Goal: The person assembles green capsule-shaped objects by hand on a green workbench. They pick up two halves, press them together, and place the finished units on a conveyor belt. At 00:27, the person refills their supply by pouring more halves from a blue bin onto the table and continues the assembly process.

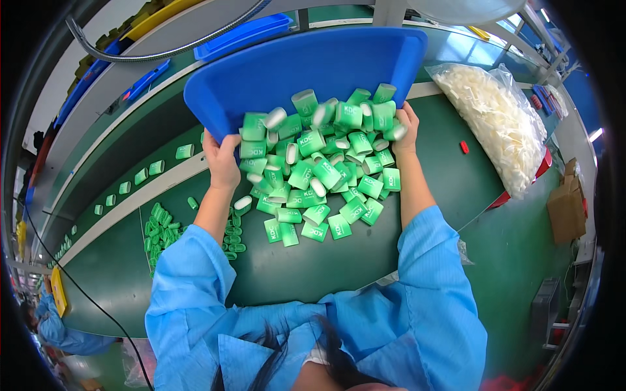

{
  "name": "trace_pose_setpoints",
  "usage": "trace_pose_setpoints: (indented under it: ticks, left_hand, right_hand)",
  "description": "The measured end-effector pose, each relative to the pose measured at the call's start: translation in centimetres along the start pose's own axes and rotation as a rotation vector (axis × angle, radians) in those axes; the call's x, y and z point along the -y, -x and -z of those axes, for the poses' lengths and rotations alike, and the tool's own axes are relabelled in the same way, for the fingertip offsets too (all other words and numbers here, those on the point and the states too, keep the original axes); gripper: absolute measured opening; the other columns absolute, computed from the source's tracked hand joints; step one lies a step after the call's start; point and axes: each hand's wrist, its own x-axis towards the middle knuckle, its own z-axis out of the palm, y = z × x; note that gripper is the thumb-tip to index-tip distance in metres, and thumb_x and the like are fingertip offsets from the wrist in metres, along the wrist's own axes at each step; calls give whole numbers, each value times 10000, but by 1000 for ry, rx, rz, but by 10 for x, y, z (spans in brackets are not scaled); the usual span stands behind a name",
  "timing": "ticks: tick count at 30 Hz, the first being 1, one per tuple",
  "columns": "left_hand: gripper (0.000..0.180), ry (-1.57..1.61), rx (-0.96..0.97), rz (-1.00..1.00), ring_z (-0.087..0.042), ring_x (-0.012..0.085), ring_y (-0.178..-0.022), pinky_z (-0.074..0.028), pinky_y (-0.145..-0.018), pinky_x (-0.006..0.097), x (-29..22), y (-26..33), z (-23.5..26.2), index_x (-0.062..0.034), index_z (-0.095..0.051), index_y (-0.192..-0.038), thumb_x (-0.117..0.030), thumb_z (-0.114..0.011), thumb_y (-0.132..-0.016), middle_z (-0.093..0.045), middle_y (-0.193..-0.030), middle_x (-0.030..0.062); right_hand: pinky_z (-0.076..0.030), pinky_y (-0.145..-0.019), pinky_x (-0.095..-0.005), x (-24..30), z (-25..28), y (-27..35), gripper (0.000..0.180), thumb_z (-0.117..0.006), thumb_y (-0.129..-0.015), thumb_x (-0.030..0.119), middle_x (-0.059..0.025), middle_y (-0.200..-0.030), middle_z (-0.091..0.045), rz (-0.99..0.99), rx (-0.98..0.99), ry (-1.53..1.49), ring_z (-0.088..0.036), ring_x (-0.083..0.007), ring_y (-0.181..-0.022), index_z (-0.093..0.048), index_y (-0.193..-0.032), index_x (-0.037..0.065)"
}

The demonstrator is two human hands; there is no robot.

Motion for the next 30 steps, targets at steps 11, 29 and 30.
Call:
trace_pose_setpoints:
  ticks: [11, 29, 30]
  left_hand:
    - [238, -472, 558, -141, -552, 181, -987, -420, -849, 292, -27, 25, -27, -24, -566, -1027, -55, -589, -792, -598, -1044, 89]
    - [542, -921, 800, -901, -421, 365, -1210, -252, -1029, 564, -46, 22, -66, -162, -545, -1183, -134, -713, -669, -480, -1258, 108]
    - [537, -889, 743, -881, -416, 359, -1219, -248, -1026, 572, -56, 19, -59, -164, -548, -1177, -147, -711, -666, -482, -1256, 102]
  right_hand:
    - [-447, -818, -274, 7, 55, -15, 343, -543, -795, 40, -78, -1053, -600, 100, 207, 449, -572, -161, -933, -571, -1132, -17]
    - [-415, -582, -244, 72, 5, 15, 200, -631, -840, 168, -49, -689, -608, 266, 248, 274, -536, -91, -639, -635, -867, -30]
    - [-413, -576, -244, 74, 2, 15, 199, -631, -841, 168, -48, -681, -606, 313, 241, 328, -533, -90, -631, -635, -861, -31]
